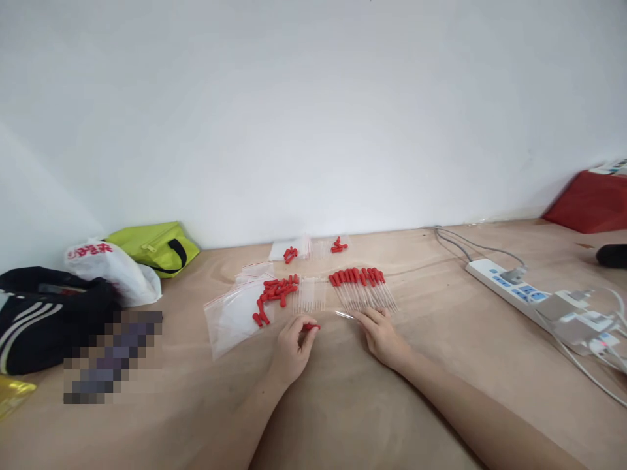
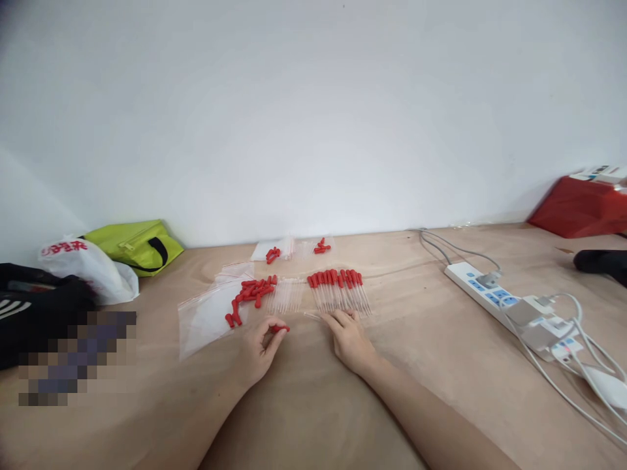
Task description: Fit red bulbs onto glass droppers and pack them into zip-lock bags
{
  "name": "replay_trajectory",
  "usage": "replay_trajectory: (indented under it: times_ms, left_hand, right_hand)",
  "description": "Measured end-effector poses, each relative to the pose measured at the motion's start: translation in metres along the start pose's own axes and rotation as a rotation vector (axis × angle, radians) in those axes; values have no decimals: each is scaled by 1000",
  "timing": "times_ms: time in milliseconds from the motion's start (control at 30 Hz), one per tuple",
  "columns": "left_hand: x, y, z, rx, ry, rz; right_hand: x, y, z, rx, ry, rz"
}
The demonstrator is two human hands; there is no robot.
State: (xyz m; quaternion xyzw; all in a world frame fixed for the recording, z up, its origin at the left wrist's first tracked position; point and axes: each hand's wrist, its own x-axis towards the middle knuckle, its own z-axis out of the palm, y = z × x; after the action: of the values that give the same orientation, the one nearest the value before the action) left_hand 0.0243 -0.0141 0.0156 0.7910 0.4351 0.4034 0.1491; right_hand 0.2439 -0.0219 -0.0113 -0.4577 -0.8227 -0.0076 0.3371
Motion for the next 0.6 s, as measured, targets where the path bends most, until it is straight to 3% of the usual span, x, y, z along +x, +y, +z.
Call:
replay_trajectory:
  times_ms: [133,433,600]
  left_hand:
    - [-1,5,4,-48,-26,-39]
    - [-5,-5,14,-316,-57,-133]
    - [-5,-3,13,-271,-72,-104]
  right_hand:
    - [3,-4,-2,97,-13,31]
    - [7,-13,-1,171,-77,19]
    - [7,-12,-2,177,-91,0]
